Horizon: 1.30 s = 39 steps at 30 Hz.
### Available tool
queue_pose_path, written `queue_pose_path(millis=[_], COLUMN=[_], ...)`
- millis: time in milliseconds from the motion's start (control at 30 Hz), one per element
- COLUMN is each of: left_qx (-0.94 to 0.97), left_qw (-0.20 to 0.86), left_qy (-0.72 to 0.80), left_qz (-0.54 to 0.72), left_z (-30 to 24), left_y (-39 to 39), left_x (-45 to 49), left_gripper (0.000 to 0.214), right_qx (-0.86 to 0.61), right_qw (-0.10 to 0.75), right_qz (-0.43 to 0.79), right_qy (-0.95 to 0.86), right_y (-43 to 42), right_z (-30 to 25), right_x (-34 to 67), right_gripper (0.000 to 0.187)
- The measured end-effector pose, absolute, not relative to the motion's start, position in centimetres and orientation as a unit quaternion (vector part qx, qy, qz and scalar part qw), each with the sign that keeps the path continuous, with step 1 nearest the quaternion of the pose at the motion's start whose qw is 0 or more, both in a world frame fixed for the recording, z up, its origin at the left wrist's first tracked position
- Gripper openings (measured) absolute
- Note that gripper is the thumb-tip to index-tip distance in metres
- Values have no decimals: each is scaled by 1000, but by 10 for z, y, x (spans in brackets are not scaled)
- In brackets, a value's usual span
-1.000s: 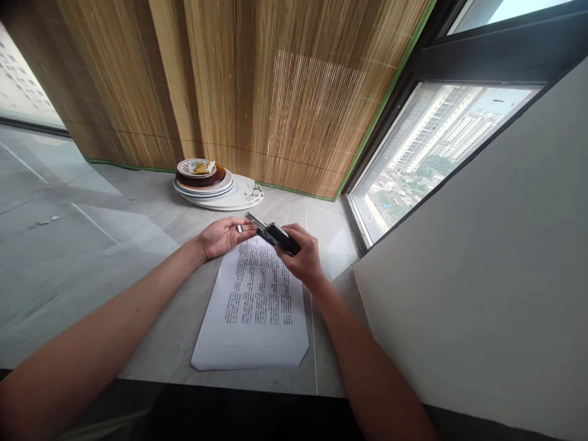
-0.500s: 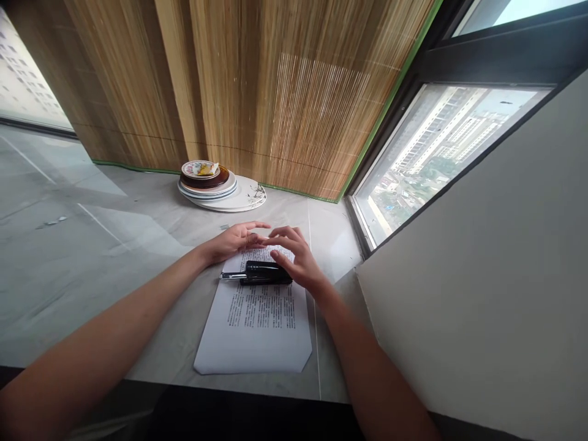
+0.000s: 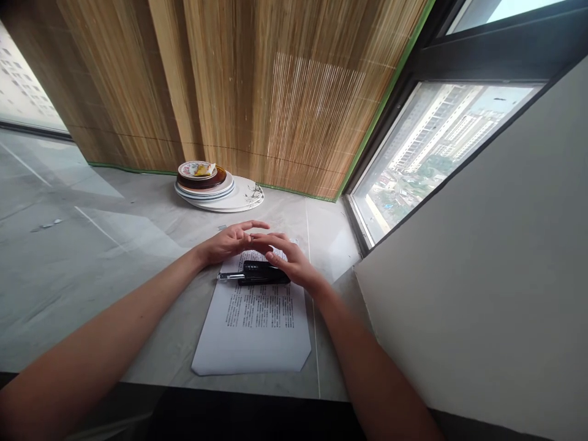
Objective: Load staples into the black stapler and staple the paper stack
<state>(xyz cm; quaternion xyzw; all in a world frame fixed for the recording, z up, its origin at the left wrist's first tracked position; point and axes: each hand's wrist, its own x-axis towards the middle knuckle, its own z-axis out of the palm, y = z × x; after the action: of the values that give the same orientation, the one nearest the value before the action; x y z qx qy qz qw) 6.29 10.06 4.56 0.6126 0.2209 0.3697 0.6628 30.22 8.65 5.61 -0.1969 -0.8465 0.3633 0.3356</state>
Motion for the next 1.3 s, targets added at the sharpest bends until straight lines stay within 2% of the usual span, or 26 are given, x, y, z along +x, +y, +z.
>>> queue_pose_path(millis=[300,567,733,833,900,1000,1033,1167,1233,1300], left_qx=[639,647,669,649,625,610,611,643,658,661], left_qw=[577,552,513,397,240,7,-36,-60,-54,-50], left_qy=[278,296,299,383,511,667,694,723,718,715], left_qz=[427,434,448,524,539,428,380,245,219,222], left_z=[34,40,40,38,36,32,31,22,20,19], left_y=[112,109,110,115,117,118,118,118,119,121], left_x=[59,62,66,62,56,48,46,40,37,33], left_gripper=[67,64,68,55,39,15,17,32,33,32], right_qx=[-184,-186,-197,-283,-390,-536,-564,-588,-578,-561], right_qw=[340,316,355,410,433,376,342,245,237,266], right_qz=[327,317,332,309,227,85,58,40,48,53], right_qy=[-863,-875,-851,-810,-780,-751,-750,-770,-780,-782], right_y=[88,87,90,103,115,130,133,139,140,139], right_z=[58,62,60,53,45,33,30,19,17,20], right_x=[302,300,302,316,329,347,351,355,352,349], right_gripper=[40,37,37,32,27,21,20,19,18,17])
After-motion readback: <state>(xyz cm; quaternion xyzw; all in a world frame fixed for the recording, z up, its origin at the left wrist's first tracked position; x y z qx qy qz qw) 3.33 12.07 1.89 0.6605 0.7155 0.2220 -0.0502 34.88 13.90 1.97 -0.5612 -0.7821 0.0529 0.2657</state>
